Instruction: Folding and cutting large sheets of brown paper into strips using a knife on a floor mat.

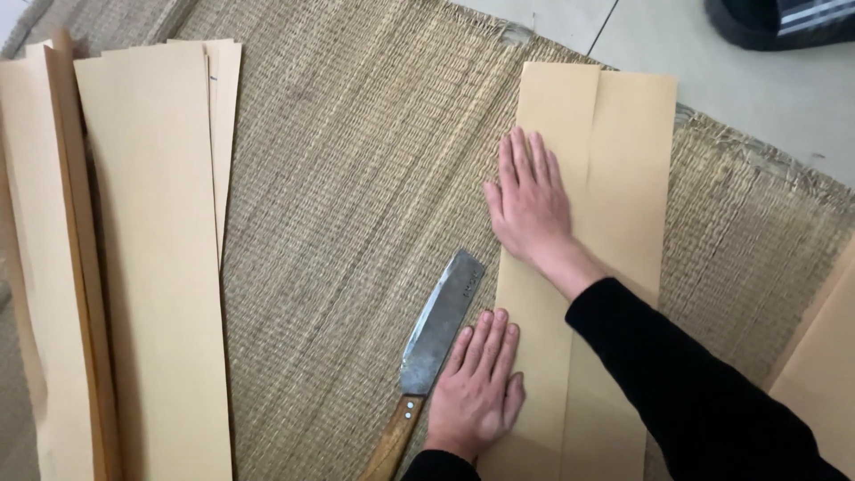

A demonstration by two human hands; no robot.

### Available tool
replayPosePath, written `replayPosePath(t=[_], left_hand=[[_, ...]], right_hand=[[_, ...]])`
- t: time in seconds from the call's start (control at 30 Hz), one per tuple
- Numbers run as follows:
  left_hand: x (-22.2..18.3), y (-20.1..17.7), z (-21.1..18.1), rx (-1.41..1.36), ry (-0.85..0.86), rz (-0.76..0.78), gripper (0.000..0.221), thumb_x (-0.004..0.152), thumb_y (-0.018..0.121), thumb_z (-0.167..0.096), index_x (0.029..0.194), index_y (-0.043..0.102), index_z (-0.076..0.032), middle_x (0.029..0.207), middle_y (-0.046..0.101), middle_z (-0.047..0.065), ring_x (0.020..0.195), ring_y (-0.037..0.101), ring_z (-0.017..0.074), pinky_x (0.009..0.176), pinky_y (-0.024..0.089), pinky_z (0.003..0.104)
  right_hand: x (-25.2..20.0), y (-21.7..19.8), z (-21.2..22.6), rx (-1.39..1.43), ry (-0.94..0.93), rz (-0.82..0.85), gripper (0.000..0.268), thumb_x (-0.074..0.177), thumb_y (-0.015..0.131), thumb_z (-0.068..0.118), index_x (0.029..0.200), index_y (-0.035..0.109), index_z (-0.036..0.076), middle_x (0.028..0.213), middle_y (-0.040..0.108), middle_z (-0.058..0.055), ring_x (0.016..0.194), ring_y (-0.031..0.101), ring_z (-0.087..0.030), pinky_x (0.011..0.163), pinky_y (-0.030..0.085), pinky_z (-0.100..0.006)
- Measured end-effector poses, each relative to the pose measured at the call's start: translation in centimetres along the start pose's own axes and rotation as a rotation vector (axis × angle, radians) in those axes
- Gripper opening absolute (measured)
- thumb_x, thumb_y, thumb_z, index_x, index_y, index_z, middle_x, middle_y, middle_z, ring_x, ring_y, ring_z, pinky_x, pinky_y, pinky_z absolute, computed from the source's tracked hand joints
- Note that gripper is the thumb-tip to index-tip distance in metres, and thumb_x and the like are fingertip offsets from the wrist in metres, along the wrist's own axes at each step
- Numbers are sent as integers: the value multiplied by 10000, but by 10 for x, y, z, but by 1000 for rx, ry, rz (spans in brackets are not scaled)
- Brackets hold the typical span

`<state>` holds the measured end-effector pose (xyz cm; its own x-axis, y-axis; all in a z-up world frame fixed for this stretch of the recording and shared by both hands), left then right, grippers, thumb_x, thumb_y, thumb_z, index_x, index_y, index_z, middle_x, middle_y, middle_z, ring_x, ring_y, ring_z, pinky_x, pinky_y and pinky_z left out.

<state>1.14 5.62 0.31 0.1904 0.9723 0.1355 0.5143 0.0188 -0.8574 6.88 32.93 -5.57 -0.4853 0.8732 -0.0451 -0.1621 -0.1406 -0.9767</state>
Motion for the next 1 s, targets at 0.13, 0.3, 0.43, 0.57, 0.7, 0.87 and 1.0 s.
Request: replayPosePath(t=[0.13,0.3,0.43,0.57,0.7,0.87,1.0], left_hand=[[2,-6,-1,-21,-1,-29,660,1119,521,-299,1675,524,57,1795,466,240,1692,406,356,1386,276,505],[4,-9,-1,-53,-9,-15,659,1123,524,-297,1677,511,60,1794,465,244,1690,407,358,1385,271,509],[4,-10,-1,-42,-19,-1,666,1125,519,-298,1690,495,53,1806,449,238,1700,389,350,1390,258,505],[3,-9,0,-59,-8,-14,661,1119,534,-288,1678,507,63,1800,454,247,1697,394,358,1389,261,510],[2,-8,0,-28,-5,-6,667,1131,523,-301,1693,493,56,1814,436,234,1708,372,345,1395,252,501],[5,-19,-3,-52,0,-65,652,1098,570,-264,1657,531,69,1779,488,245,1678,433,368,1373,311,503],[4,-20,-5,-31,12,-105,657,1077,596,-261,1646,545,65,1766,510,239,1662,469,365,1366,338,495]], right_hand=[[28,-10,-12,-31,-34,26,782,1208,223,428,1766,200,-119,1866,146,-344,1745,104,-460,1423,63,-548],[63,-15,-25,-49,36,116,790,1194,223,428,1780,162,-99,1889,94,-292,1752,50,-411,1418,43,-531],[85,-14,-31,-68,41,115,799,1169,262,405,1773,194,-113,1883,121,-308,1748,70,-430,1411,50,-553],[102,-17,-36,-84,106,186,811,1147,245,418,1778,182,-88,1891,117,-281,1751,53,-413,1397,12,-604],[119,-21,-41,-90,127,215,821,1118,295,393,1767,241,-107,1882,185,-288,1749,96,-416,1378,15,-646],[106,-29,-41,-48,157,327,807,1157,254,442,1813,80,5,1911,-23,-186,1749,-53,-358,1394,3,-635],[58,-17,-43,7,128,86,799,1200,211,517,1830,122,34,1913,46,-200,1738,-36,-397,1388,-30,-636]])
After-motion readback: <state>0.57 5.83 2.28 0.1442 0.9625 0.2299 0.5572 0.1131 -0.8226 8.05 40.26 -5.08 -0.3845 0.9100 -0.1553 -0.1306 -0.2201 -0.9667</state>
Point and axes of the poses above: each hand's wrist, its own x-axis towards the middle knuckle, its own y-axis out of the palm, z = x × y, the point moved 6 cm from there along x, towards the middle knuckle
